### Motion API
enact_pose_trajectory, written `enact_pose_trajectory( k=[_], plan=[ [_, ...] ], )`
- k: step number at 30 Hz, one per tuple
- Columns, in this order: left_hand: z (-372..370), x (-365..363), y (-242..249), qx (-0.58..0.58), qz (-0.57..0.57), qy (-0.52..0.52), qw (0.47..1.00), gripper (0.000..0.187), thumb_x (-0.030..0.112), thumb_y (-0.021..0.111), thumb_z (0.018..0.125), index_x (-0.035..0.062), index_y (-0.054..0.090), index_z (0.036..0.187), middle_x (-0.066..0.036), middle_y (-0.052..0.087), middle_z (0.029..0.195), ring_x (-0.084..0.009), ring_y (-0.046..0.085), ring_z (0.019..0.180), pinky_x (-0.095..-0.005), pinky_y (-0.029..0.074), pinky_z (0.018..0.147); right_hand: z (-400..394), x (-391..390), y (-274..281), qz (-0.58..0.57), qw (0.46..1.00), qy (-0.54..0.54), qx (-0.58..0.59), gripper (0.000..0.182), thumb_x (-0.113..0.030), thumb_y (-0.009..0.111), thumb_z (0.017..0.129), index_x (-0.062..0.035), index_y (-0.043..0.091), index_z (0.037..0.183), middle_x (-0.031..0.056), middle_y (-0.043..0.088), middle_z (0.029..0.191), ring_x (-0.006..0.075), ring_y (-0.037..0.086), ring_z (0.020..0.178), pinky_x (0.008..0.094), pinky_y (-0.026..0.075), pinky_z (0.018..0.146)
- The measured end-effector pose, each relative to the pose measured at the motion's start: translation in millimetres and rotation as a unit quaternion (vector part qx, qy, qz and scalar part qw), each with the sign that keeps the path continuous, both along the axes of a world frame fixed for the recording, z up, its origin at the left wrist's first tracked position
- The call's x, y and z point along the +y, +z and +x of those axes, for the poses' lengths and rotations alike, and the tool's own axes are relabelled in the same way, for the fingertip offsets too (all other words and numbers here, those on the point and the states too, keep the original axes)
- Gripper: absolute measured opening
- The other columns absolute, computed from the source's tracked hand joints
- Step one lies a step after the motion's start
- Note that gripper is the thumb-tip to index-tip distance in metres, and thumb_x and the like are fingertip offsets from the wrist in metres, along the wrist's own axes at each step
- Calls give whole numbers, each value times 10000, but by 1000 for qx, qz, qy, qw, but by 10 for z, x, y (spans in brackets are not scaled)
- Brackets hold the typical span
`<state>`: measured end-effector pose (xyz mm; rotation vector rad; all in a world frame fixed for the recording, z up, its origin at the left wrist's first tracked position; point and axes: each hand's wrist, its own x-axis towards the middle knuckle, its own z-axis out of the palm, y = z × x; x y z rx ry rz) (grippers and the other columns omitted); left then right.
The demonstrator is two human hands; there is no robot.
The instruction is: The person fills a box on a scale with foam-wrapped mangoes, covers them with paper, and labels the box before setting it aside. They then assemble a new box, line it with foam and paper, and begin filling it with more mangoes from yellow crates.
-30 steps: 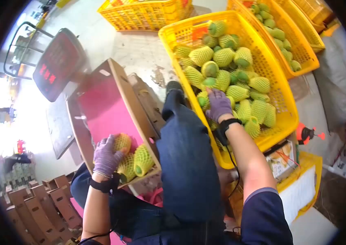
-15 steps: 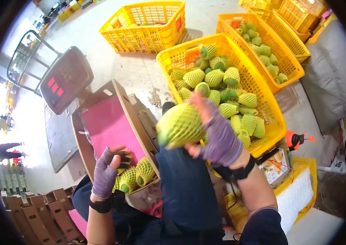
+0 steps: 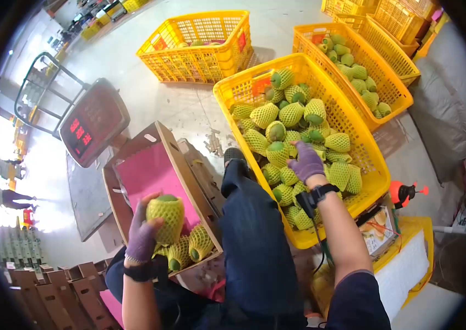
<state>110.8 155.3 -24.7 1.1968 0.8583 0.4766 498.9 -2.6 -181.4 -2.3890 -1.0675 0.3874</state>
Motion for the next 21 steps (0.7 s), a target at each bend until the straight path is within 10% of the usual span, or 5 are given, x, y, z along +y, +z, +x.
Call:
enact_pose_trajectory(
  k=[5, 11, 16, 21],
  plan=[
    [269, 110, -480, 329, 269, -44, 904, 659, 188, 746, 714, 50, 460, 1292, -183, 599, 1060, -306, 626, 966, -388, 509, 827, -145, 708, -312, -231, 970, -59, 37, 735, -318, 747, 762, -160, 403, 1393, 187, 432, 1376, 356, 475, 1240, 430, 426, 1011],
    [457, -61, -523, 510, 377, -201, 747, 660, 340, 769, 675, 52, 497, 1204, -164, 612, 1046, -356, 598, 985, -452, 497, 833, -248, 837, -718, -235, 963, -105, -75, 791, -340, 766, 742, -82, 373, 1379, 175, 454, 1359, 342, 477, 1233, 412, 428, 1011],
    [530, -31, -657, 543, 405, -229, 699, 712, 383, 769, 663, 60, 501, 1239, -149, 610, 1072, -350, 593, 988, -441, 493, 862, -18, 365, -646, 3, 989, -141, 51, 696, -356, 796, 705, -57, 431, 1217, 177, 569, 1155, 343, 565, 1054, 402, 478, 891],
    [419, -132, -274, 464, 493, -194, 710, 719, 362, 786, 701, 102, 497, 1307, -154, 589, 1141, -303, 578, 1057, -412, 473, 920, -240, -190, 45, 425, 840, -167, 291, 369, -260, 695, 816, -54, 502, 1053, 67, 589, 952, 149, 562, 872, 315, 485, 780]
  ],
)
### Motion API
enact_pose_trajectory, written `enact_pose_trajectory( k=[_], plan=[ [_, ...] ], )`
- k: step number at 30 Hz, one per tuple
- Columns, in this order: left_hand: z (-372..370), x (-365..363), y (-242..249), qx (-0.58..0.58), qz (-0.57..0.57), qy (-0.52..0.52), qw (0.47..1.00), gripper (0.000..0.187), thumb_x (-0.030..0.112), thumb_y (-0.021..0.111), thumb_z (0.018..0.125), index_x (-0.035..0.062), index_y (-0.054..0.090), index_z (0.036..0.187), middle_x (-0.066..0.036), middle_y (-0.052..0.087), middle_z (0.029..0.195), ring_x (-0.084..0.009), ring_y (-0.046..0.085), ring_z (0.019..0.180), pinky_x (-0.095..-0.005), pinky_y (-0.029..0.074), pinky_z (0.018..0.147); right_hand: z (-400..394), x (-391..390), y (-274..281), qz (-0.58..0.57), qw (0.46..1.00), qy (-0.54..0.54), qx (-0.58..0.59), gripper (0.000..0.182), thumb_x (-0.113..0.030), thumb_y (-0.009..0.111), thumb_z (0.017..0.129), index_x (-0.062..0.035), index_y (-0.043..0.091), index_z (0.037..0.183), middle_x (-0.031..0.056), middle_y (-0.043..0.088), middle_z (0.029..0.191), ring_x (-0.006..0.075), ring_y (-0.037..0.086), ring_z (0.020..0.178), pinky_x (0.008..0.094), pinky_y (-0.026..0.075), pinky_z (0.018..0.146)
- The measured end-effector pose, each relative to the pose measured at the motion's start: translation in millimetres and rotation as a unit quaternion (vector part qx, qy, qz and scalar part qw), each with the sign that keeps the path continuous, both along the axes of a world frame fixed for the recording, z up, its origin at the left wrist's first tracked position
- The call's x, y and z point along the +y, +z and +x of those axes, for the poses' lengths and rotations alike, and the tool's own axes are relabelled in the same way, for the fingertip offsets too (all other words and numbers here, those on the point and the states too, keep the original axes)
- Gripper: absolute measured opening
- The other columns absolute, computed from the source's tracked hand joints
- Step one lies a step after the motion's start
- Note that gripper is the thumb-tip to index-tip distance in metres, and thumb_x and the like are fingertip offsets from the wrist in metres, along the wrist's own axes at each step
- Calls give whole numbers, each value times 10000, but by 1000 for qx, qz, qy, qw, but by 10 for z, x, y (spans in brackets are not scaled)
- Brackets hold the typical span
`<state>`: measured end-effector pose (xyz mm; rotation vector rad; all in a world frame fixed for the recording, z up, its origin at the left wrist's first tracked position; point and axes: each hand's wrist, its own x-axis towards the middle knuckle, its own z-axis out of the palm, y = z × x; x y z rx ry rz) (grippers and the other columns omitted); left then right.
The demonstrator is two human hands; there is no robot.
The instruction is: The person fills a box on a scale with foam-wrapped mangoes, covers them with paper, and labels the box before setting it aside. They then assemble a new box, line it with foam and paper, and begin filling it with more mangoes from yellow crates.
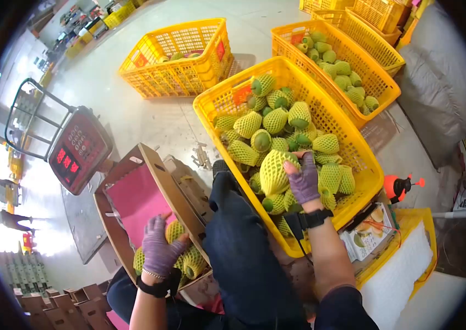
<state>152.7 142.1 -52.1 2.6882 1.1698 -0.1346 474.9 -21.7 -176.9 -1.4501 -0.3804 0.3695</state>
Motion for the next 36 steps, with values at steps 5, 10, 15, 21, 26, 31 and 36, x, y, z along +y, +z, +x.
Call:
enact_pose_trajectory(
  k=[5, 10, 15, 21, 26, 31, 36],
  plan=[
    [430, -311, 524, -475, -596, 72, 644, 820, 430, 750, 791, 48, 370, 1409, -113, 515, 1277, -226, 509, 1172, -380, 401, 1013, -835, 80, 1193, -5, 987, 97, -126, 307, -218, 696, 808, -53, 517, 993, 48, 582, 929, 143, 550, 860, 306, 477, 790],
    [329, -264, 537, -499, -705, 102, 494, 873, 552, 636, 833, 52, 289, 1459, -159, 471, 1360, -274, 499, 1233, -407, 429, 1016, -1348, 432, 1593, -26, 950, 289, -113, 310, -282, 699, 810, -28, 554, 913, 88, 625, 863, 170, 603, 819, 311, 486, 745],
    [144, -210, 540, -459, -720, 215, 475, 713, 493, 553, 907, 52, 343, 1427, -156, 514, 1320, -257, 536, 1195, -416, 443, 997, -1367, 647, 1367, -106, 954, 273, -68, 345, -366, 621, 897, -46, 556, 786, 152, 579, 633, 264, 591, 611, 353, 480, 609],
    [66, -371, 644, -451, -706, 231, 495, 637, 344, 611, 881, -17, 384, 1354, -165, 539, 1262, -279, 577, 1125, -415, 476, 954, -1505, 549, 1487, -153, 942, 211, -210, 240, -277, 626, 872, -55, 554, 816, 149, 577, 671, 316, 592, 604, 396, 468, 561],
    [81, -339, 919, -465, -632, 214, 582, 740, 159, 744, 671, -5, 427, 1319, -144, 575, 1198, -273, 584, 1097, -381, 491, 940, -1584, 331, 1963, -114, 913, 178, -350, 237, -268, 691, 835, -52, 600, 801, 136, 626, 746, 326, 628, 672, 376, 508, 605],
    [-318, 605, 496, -391, -347, 150, 840, 584, 71, 795, 662, 49, 514, 1173, -105, 618, 1062, -225, 624, 1001, -354, 523, 867, -798, 516, 1217, -142, 901, 310, -269, 269, -208, 705, 820, -55, 678, 1040, 146, 680, 976, 306, 651, 900, 356, 511, 798],
    [-848, 1003, -127, 37, 18, 162, 986, 640, 205, 821, 648, 155, 531, 1216, -159, 540, 1197, -328, 607, 1026, -411, 515, 884, -2, 571, -243, -645, 601, 350, -318, 503, -163, 651, 807, -271, 542, 1287, 101, 406, 1463, 328, 388, 1339, 495, 359, 1047]
  ],
)
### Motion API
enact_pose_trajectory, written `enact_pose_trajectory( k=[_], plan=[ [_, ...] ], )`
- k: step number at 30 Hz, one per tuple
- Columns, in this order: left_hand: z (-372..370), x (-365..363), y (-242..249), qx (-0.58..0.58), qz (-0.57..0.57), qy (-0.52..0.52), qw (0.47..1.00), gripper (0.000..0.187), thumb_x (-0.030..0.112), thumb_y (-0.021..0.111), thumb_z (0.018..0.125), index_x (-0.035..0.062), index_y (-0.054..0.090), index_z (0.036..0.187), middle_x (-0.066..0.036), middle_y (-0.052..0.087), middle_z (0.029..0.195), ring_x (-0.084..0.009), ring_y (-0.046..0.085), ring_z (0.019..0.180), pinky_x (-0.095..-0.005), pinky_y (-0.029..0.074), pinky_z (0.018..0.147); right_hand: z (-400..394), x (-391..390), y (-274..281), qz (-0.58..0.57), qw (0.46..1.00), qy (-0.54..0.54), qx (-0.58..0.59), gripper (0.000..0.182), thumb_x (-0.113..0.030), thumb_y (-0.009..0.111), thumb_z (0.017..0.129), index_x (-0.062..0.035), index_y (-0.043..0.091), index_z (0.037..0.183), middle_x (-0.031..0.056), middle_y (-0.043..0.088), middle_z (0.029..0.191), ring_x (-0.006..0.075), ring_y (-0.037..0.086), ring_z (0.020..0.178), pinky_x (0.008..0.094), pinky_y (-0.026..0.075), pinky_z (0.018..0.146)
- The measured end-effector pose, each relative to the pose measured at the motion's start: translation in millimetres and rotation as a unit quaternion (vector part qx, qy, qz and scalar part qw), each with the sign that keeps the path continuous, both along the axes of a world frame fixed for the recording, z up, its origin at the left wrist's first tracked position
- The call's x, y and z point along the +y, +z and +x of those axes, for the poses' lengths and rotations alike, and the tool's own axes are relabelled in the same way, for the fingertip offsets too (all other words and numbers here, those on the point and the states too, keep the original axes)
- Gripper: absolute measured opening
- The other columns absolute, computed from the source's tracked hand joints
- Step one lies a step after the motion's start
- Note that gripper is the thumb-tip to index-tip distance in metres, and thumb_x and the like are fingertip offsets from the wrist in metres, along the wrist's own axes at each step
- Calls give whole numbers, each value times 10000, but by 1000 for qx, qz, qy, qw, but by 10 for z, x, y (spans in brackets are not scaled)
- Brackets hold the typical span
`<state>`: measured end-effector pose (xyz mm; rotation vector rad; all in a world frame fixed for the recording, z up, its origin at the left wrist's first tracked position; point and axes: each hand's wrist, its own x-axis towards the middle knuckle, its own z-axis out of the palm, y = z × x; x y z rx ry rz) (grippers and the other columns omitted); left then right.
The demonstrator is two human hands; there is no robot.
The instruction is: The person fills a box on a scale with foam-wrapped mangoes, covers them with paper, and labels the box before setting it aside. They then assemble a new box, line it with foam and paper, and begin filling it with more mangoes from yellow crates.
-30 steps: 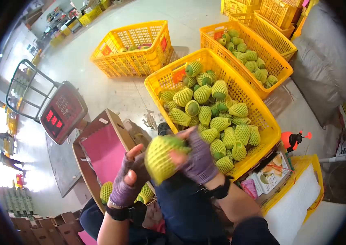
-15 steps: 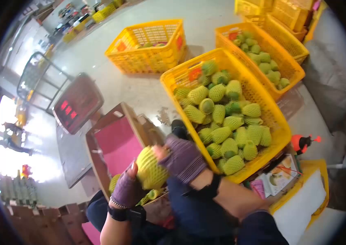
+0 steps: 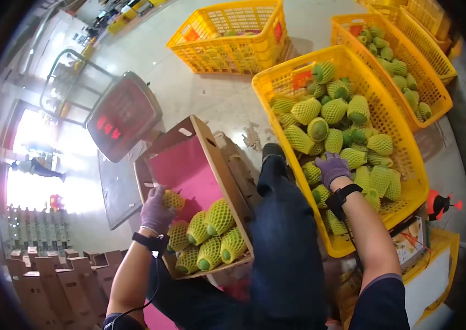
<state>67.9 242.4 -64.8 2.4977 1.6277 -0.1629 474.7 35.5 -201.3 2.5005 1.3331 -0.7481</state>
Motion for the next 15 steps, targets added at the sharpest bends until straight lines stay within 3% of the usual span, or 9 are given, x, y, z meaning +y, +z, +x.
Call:
enact_pose_trajectory(
  k=[2, 3, 5, 8, 10, 12, 14, 15],
  plan=[
    [46, -19, -37, 118, -52, 14, 992, 620, 290, 771, 682, 184, 530, 1244, -227, 402, 1425, -357, 601, 1076, -407, 525, 866, -38, 11, -222, -60, 996, 58, -6, 503, -170, 631, 833, -259, 519, 1315, 95, 387, 1485, 308, 357, 1374, 503, 339, 1065],
    [30, -27, -78, 119, -60, 17, 991, 620, 290, 771, 682, 184, 530, 1244, -227, 402, 1425, -357, 601, 1076, -407, 525, 866, -55, 15, -334, -68, 997, 46, -18, 537, -176, 638, 831, -248, 487, 1342, 96, 384, 1489, 305, 352, 1377, 504, 331, 1071],
    [-37, -17, -127, 138, -69, -14, 988, 666, 234, 799, 657, 161, 522, 1258, -179, 509, 1244, -376, 570, 1091, -438, 493, 911, -17, -13, -494, -94, 994, 49, -39, 634, -201, 667, 813, -212, 409, 1393, 80, 430, 1454, 291, 376, 1360, 491, 330, 1067],
    [-92, -34, -118, 174, -46, -71, 981, 637, 278, 775, 687, 156, 522, 1258, -198, 512, 1215, -407, 555, 1087, -456, 483, 916, 31, 54, -174, -132, 988, 84, 6, 651, -213, 684, 793, -203, 406, 1382, 66, 477, 1401, 282, 431, 1309, 485, 354, 1039],
    [-75, -19, 17, 147, -56, -71, 985, 562, 330, 726, 720, 138, 559, 1221, -215, 528, 1179, -415, 544, 1079, -464, 478, 896, 198, -113, -229, -6, 999, 47, 21, 635, -242, 701, 785, -237, 417, 1353, 98, 506, 1354, 291, 506, 1219, 469, 418, 968],
    [-178, -31, -126, 191, -17, -92, 977, 565, 370, 702, 734, 155, 562, 1237, -215, 529, 1191, -400, 525, 1095, -465, 450, 933, 347, -305, -157, 161, 982, -74, 71, 544, -228, 665, 836, -236, 450, 1336, 113, 559, 1258, 255, 572, 1090, 403, 451, 908],
    [-186, -73, -130, 179, -40, -88, 979, 644, 371, 725, 715, 154, 532, 1290, -211, 530, 1205, -393, 514, 1111, -462, 427, 965, 356, -504, 162, 337, 874, -236, 258, 439, -191, 601, 890, -197, 492, 1316, 96, 604, 1048, 213, 586, 903, 347, 463, 825],
    [-162, -132, -138, 166, -38, -97, 981, 644, 371, 725, 715, 154, 532, 1290, -211, 530, 1205, -393, 514, 1111, -462, 427, 965, 443, -592, 22, 420, 805, -273, 319, 403, -167, 578, 902, -166, 527, 1301, 32, 574, 875, 140, 519, 762, 293, 443, 724]
  ],
)
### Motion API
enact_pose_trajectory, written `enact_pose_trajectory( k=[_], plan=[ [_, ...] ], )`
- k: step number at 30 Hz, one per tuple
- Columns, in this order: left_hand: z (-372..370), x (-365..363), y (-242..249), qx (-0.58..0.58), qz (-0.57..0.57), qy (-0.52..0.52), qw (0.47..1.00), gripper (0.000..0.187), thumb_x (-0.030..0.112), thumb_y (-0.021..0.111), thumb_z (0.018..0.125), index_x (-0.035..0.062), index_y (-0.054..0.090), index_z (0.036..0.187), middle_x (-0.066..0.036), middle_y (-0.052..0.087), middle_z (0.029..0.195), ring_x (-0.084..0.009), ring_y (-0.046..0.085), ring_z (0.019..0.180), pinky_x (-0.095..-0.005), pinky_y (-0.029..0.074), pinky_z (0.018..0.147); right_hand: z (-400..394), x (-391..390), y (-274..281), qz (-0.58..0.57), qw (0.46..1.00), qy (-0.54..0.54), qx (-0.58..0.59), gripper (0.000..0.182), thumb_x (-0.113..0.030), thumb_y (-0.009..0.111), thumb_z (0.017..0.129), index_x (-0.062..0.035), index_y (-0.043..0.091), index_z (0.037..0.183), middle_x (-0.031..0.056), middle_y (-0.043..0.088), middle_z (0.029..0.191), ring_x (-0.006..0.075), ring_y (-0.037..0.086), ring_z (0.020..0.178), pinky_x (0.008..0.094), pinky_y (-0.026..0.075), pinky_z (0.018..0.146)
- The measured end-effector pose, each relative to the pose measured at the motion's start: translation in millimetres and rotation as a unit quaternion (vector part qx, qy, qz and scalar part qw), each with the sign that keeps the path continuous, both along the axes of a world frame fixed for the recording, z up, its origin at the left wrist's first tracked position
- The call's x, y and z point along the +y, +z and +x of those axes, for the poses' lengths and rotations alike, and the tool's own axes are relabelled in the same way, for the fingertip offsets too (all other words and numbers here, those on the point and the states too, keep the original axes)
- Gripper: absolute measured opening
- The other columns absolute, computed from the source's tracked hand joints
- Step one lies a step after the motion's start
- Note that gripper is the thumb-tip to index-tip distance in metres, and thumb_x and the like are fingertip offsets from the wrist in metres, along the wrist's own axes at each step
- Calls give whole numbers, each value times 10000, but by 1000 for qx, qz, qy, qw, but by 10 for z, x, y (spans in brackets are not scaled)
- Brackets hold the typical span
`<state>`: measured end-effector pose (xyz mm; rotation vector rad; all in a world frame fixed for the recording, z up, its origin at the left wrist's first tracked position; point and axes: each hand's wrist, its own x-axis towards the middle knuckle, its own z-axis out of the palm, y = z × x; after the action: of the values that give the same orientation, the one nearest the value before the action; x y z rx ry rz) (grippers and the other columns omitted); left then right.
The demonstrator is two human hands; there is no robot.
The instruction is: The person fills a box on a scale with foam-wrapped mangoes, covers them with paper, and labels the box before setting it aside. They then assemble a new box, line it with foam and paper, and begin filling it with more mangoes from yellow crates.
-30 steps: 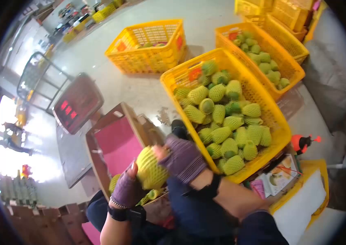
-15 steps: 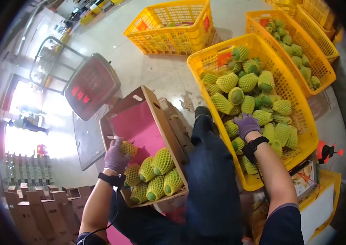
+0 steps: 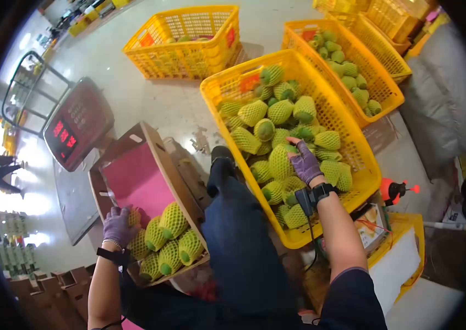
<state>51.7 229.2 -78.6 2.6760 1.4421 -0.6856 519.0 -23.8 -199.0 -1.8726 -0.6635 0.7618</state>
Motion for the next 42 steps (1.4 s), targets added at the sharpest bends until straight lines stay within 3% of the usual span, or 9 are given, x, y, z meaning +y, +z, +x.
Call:
enact_pose_trajectory(
  k=[3, 6, 11, 18, 19, 25, 31, 37, 42],
  plan=[
    [155, -118, 166, -7, 69, 3, 998, 684, 341, 750, 723, 168, 500, 1336, -197, 493, 1285, -352, 524, 1123, -451, 450, 938, -221, -214, 519, 137, 990, -36, -14, 339, -201, 523, 934, -82, 548, 1250, -24, 551, 891, 66, 444, 699, 235, 403, 676],
    [620, -643, 546, -453, -98, 16, 886, 722, 167, 761, 750, 145, 436, 1395, -123, 495, 1298, -265, 546, 1090, -355, 453, 939, -683, -158, 1032, 206, 977, -53, -29, 276, -193, 475, 956, -46, 610, 1145, 9, 591, 918, 96, 503, 790, 244, 422, 754],
    [1320, -1467, 906, -714, -533, 206, 404, 607, 191, 755, 792, 82, 488, 1326, -53, 536, 1194, -178, 523, 1055, -322, 423, 939, -1583, 207, 1762, 227, 967, -6, -113, 243, -151, 467, 962, -35, 639, 1089, 91, 648, 989, 182, 597, 888, 272, 454, 809],
    [846, -744, 592, -708, -232, 155, 649, 410, 40, 743, 705, 82, 605, 1088, -58, 550, 1028, -179, 549, 1003, -321, 478, 840, -1224, 236, 1464, 178, 966, 76, -172, 468, -183, 622, 914, -128, 479, 1357, 122, 647, 1074, 243, 649, 932, 344, 516, 805],
    [693, -466, 380, -611, -51, 56, 788, 434, -2, 734, 654, 73, 608, 1063, -71, 545, 1007, -212, 553, 998, -338, 472, 853, -979, 84, 1289, 49, 991, 14, -122, 497, -140, 615, 908, -139, 447, 1376, 136, 622, 1127, 264, 628, 1005, 337, 517, 806],
    [376, -188, -111, -242, -4, -64, 968, 401, 151, 750, 685, 154, 670, 1078, -108, 558, 1164, -330, 554, 1075, -406, 470, 923, -436, -350, 42, -525, 838, 102, -107, 947, -526, 688, 770, -89, 255, 1489, 255, 493, 1349, 377, 519, 1216, 431, 434, 1004],
    [300, -217, -119, -235, -16, -78, 969, 420, 133, 742, 712, 136, 674, 1126, -129, 522, 1283, -341, 549, 1099, -409, 461, 953, -662, -56, -236, -621, 773, 98, -83, 1014, -529, 720, 733, -154, 181, 1506, 223, 448, 1403, 370, 503, 1241, 469, 421, 1023],
    [387, -394, 109, -364, 20, -28, 931, 527, 236, 730, 800, 141, 545, 1283, -143, 539, 1286, -311, 563, 1126, -414, 470, 945, -360, -462, -68, -348, 937, -4, -1, 782, -424, 731, 752, -58, 335, 1318, 257, 608, 1125, 363, 601, 1076, 423, 463, 909],
    [886, -1014, 771, -560, -548, 262, 563, 594, 480, 586, 905, 62, 484, 1315, -173, 569, 1231, -296, 635, 995, -396, 530, 820, -1072, -415, 1319, 106, 969, 113, -194, 681, -276, 828, 677, -84, 475, 1227, 228, 488, 1315, 332, 514, 1194, 396, 424, 979]
  ],
)
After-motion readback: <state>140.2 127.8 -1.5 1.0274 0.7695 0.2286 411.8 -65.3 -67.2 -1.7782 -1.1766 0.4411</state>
